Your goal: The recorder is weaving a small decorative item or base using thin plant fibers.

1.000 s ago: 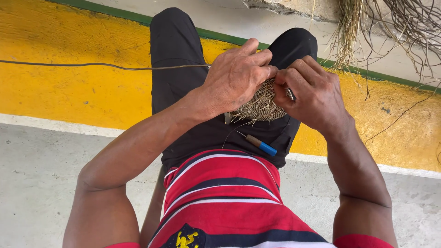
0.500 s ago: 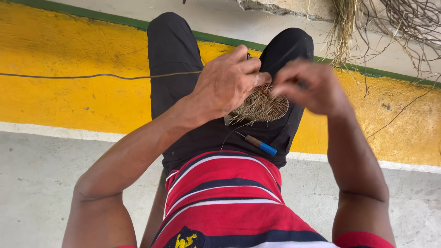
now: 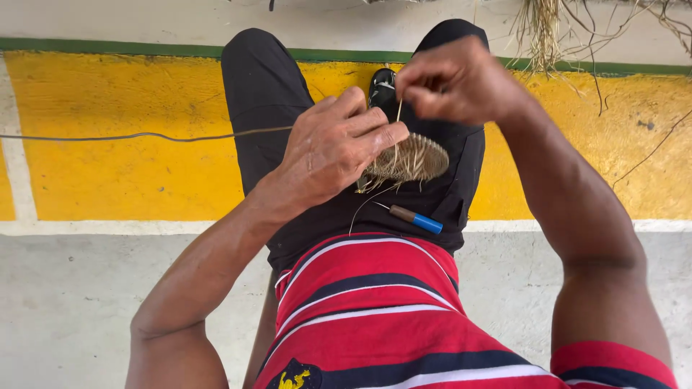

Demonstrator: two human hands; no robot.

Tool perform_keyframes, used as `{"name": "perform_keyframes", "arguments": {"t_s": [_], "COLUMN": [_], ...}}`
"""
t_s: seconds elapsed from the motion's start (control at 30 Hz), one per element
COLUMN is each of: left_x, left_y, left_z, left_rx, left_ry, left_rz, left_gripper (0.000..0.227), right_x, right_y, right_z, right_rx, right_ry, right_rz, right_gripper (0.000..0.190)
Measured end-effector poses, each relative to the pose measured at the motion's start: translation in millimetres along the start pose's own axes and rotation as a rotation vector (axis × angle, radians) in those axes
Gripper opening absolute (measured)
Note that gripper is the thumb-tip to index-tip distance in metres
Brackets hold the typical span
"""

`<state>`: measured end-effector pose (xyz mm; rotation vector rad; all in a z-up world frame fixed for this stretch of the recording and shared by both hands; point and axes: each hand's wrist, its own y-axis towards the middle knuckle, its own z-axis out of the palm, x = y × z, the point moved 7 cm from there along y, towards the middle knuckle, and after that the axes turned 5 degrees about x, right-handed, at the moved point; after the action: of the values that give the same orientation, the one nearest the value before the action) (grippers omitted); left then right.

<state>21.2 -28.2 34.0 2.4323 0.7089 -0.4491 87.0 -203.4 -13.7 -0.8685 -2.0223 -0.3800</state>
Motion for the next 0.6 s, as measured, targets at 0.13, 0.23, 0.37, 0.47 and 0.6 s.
{"name": "perform_keyframes", "arguments": {"t_s": [0.13, 0.23, 0.37, 0.47, 0.6], "left_x": [-2.5, 4.9, 4.1, 3.6, 0.4], "left_y": [1.6, 0.7, 5.1, 4.6, -0.7], "left_z": [-6.9, -8.2, -6.7, -4.7, -1.6], "left_rx": [-0.036, -0.052, 0.005, 0.023, 0.045], "left_ry": [0.018, -0.012, 0.011, 0.052, 0.023], "left_rz": [0.022, -0.062, -0.066, -0.056, -0.08], "left_gripper": [0.031, 0.021, 0.012, 0.012, 0.012], "right_x": [-14.4, -16.7, 2.9, 13.6, 21.0], "right_y": [-10.2, -15.5, -12.3, -9.7, -16.0], "right_z": [-6.3, 16.1, 31.6, 34.2, 39.0], "right_rx": [-0.128, -0.071, -0.021, -0.079, -0.228], "right_ry": [0.153, 0.311, 0.275, 0.228, 0.179], "right_rz": [0.19, 0.239, 0.085, 0.003, 0.008], "right_gripper": [0.011, 0.015, 0.013, 0.015, 0.023]}}
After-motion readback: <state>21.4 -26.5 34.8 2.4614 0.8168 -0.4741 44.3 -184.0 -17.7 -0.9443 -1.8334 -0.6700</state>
